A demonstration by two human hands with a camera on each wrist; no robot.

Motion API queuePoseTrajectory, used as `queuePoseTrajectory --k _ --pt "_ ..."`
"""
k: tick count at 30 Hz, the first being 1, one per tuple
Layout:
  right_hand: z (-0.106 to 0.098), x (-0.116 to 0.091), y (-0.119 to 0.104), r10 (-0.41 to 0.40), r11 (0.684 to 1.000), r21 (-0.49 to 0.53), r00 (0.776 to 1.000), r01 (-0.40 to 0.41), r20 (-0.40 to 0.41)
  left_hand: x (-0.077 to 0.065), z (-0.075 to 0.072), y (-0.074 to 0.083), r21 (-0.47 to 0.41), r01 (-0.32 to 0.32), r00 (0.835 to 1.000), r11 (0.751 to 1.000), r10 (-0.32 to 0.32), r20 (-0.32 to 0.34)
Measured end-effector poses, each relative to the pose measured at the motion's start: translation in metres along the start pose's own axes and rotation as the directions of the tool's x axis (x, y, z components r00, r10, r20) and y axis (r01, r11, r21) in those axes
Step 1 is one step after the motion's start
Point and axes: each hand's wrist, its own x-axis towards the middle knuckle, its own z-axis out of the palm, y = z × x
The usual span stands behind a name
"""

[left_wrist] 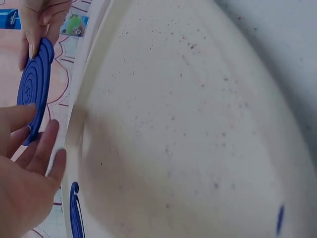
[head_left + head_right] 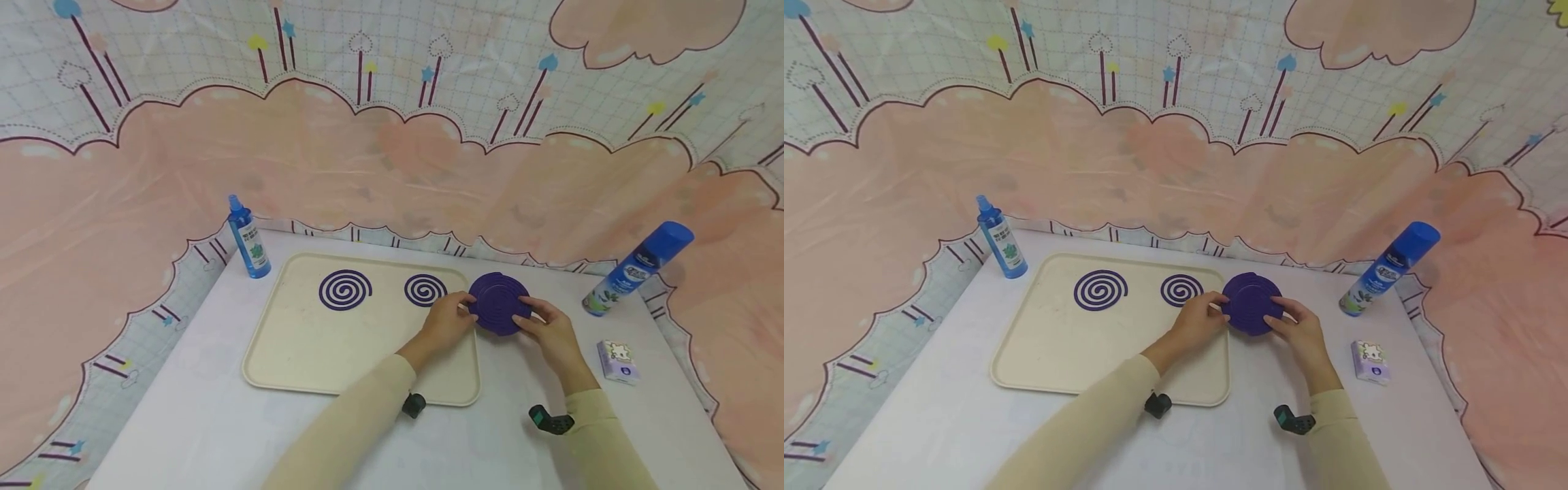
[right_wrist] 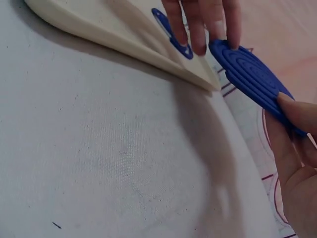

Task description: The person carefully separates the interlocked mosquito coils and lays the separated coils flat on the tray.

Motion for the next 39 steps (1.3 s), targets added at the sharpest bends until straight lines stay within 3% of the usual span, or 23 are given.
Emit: queuePoseTrajectory --k 5,13,19,30,39 --pt "0.007 0.001 0.003 -0.04 0.998 0.052 0.999 0.039 0.008 -0.003 -0.009 0.001 -0.089 0.012 0.998 0.996 -0.017 -0.058" --pt "0.017 -0.001 0.002 -0.052 0.997 0.061 0.998 0.051 0.016 -0.005 -0.024 0.001 -0.103 0.006 0.998 0.995 -0.013 -0.067" --pt "0.027 -0.002 -0.005 -0.092 0.993 0.084 0.994 0.088 0.051 -0.01 -0.04 -0.001 -0.149 -0.002 0.994 0.989 -0.015 -0.111" --pt "0.045 0.0 -0.022 -0.163 0.973 0.173 0.985 0.151 0.057 -0.018 -0.065 -0.002 -0.289 0.02 0.988 0.957 -0.063 -0.143" --pt "0.065 -0.001 -0.041 -0.231 0.961 0.169 0.971 0.217 0.068 -0.026 -0.098 0.003 -0.356 0.004 0.985 0.934 -0.066 -0.162"
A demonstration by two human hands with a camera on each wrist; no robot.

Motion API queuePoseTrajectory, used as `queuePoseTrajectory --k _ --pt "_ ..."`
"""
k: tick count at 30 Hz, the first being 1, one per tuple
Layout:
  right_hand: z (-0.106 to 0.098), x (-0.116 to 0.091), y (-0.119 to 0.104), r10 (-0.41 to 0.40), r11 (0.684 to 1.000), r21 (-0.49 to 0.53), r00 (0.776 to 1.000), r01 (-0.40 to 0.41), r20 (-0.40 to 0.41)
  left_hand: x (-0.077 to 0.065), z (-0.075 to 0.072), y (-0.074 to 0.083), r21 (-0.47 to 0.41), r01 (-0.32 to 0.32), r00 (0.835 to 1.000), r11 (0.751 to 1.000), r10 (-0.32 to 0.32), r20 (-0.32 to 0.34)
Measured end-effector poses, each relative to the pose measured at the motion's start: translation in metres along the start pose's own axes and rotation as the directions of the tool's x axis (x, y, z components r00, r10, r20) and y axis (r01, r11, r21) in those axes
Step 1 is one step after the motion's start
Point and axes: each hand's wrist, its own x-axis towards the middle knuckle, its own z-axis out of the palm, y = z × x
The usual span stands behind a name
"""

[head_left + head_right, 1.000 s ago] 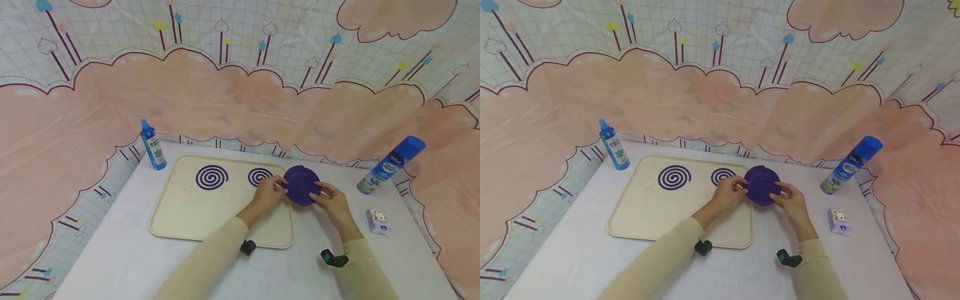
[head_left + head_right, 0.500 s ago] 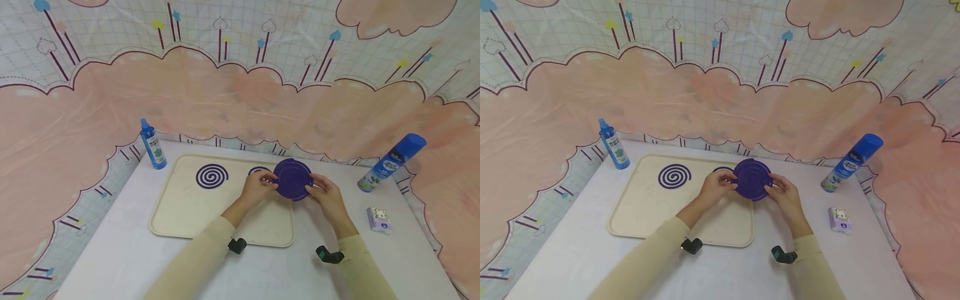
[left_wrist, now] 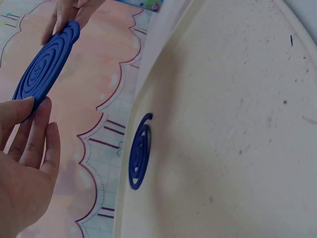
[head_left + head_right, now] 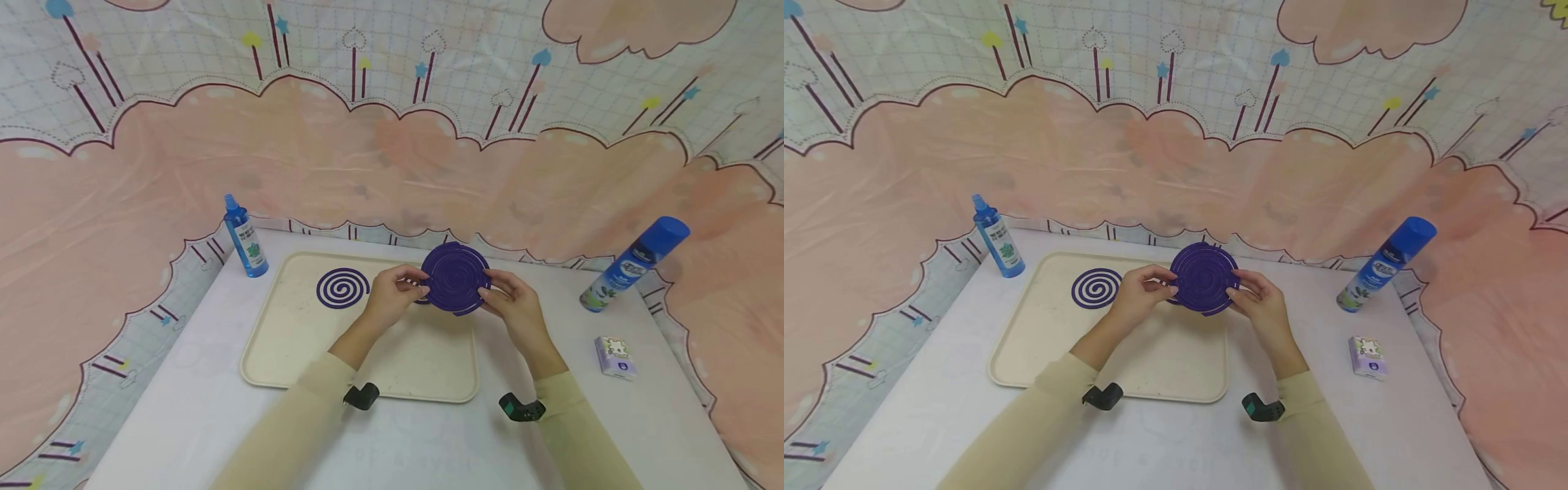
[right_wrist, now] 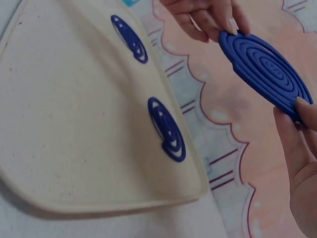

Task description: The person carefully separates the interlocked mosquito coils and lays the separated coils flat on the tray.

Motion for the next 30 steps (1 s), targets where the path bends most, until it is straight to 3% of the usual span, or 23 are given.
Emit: queuePoseTrajectory --k 8,15,21,30 --pt "0.023 0.007 -0.016 -0.055 0.997 -0.057 0.997 0.058 0.049 -0.003 -0.032 0.015 0.032 -0.042 0.998 0.999 0.043 -0.042" --pt "0.041 0.012 -0.029 -0.08 0.996 -0.031 0.992 0.083 0.093 -0.007 -0.052 0.025 0.007 -0.073 0.994 0.997 0.073 -0.084" --pt "0.051 0.015 -0.034 -0.068 0.998 0.007 0.992 0.068 0.109 -0.011 -0.061 0.029 -0.007 -0.084 0.989 0.996 0.083 -0.122" --pt "0.056 0.012 -0.032 -0.054 0.998 -0.03 0.993 0.058 0.108 -0.015 -0.064 0.028 -0.021 -0.075 0.985 0.997 0.071 -0.157"
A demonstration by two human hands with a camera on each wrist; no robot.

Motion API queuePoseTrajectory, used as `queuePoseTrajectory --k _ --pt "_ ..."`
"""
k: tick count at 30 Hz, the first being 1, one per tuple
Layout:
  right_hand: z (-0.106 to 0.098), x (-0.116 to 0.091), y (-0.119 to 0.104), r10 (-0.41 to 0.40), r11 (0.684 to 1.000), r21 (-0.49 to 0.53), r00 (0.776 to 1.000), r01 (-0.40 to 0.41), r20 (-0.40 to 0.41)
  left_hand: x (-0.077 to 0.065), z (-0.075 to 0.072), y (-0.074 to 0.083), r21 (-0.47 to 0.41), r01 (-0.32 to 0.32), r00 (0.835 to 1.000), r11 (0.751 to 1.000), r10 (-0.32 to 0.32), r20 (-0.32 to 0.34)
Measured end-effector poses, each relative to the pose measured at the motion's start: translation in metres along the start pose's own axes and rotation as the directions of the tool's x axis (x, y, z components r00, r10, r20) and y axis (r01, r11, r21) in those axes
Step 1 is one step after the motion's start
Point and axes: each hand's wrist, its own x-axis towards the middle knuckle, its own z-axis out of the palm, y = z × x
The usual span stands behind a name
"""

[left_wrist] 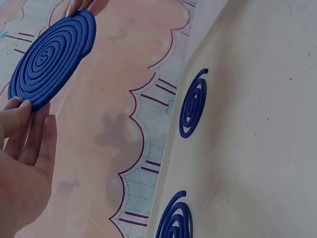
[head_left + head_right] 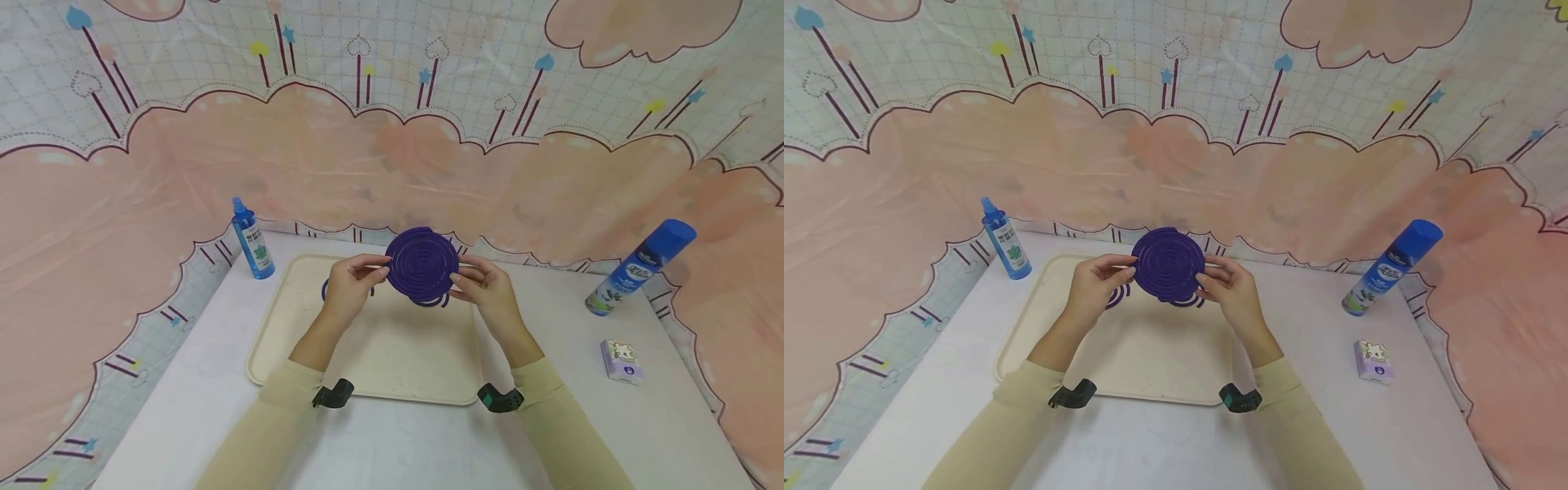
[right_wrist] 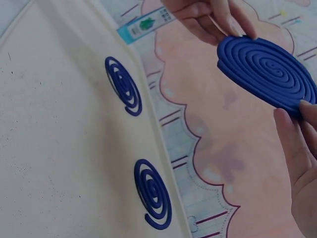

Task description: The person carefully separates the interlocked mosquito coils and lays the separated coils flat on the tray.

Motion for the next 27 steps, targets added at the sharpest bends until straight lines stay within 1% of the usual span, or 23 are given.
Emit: queuePoseTrajectory --k 3,7,10,14,18,21,27 --pt "0.001 0.0 0.003 -0.02 1.0 -0.014 1.0 0.02 -0.022 -0.001 -0.001 -0.002 -0.025 -0.001 1.0 1.0 0.001 -0.012" --pt "0.002 -0.001 0.006 -0.04 0.999 -0.02 0.996 0.038 -0.074 -0.002 0.0 -0.005 -0.052 0.026 0.999 0.998 -0.027 -0.025" --pt "0.002 -0.002 0.008 -0.044 0.999 -0.003 0.993 0.044 -0.106 -0.002 0.001 -0.006 -0.08 0.035 0.999 0.996 -0.036 -0.021" --pt "0.002 -0.002 0.009 -0.046 0.999 -0.012 0.991 0.045 -0.128 -0.002 0.003 -0.005 -0.115 0.032 0.999 0.993 -0.034 -0.02" --pt "0.001 -0.001 0.01 -0.051 0.996 -0.08 0.987 0.039 -0.151 -0.002 0.003 -0.005 -0.162 0.049 0.998 0.986 -0.053 -0.02" --pt "0.0 -0.001 0.011 -0.055 0.993 -0.113 0.983 0.035 -0.175 -0.001 0.003 -0.005 -0.206 0.07 0.997 0.976 -0.073 -0.005" --pt "0.0 -0.002 0.013 -0.07 0.993 -0.111 0.974 0.047 -0.213 -0.002 0.004 -0.005 -0.249 0.111 0.994 0.962 -0.11 0.015"
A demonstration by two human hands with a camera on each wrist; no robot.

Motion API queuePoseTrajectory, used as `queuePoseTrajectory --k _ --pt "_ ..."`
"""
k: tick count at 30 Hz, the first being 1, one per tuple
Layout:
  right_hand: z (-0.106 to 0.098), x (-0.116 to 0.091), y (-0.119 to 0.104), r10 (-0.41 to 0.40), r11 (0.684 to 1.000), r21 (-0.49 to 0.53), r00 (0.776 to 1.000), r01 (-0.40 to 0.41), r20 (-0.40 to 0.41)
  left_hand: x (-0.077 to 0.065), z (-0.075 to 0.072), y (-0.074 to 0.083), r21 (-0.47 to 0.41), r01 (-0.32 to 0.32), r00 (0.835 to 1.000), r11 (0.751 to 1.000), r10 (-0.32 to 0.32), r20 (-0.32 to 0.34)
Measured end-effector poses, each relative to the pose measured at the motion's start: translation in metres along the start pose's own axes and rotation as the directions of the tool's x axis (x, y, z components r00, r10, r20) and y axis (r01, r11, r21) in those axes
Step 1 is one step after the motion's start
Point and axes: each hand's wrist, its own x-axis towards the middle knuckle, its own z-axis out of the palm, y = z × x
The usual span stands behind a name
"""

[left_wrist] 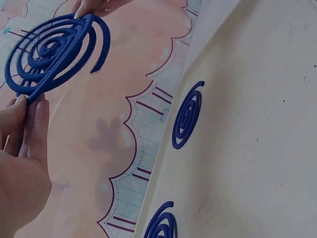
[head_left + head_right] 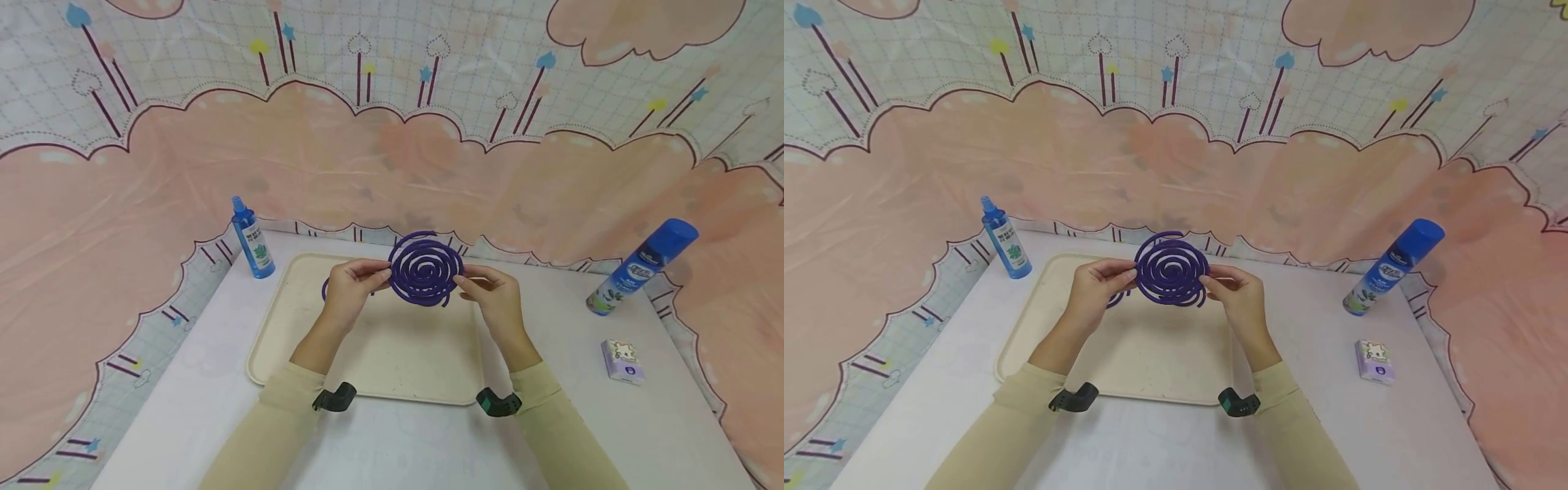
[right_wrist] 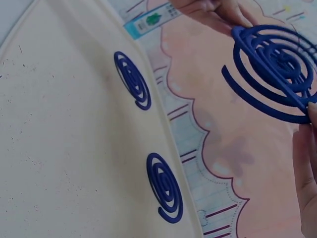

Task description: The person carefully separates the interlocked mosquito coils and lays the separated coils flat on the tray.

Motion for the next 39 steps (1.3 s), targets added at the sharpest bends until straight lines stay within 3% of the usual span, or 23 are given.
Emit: queuePoseTrajectory --k 25,39 --pt "-0.0023 -0.0022 -0.0053 0.08 0.997 0.012 0.996 -0.081 0.042 0.0003 0.0007 -0.0055 -0.077 0.016 1.0 0.997 -0.016 -0.01" --pt "-0.0018 -0.0048 -0.0008 0.069 0.998 0.002 0.997 -0.069 0.045 -0.0019 0.0062 -0.0027 -0.093 0.057 0.998 0.994 -0.057 0.002"
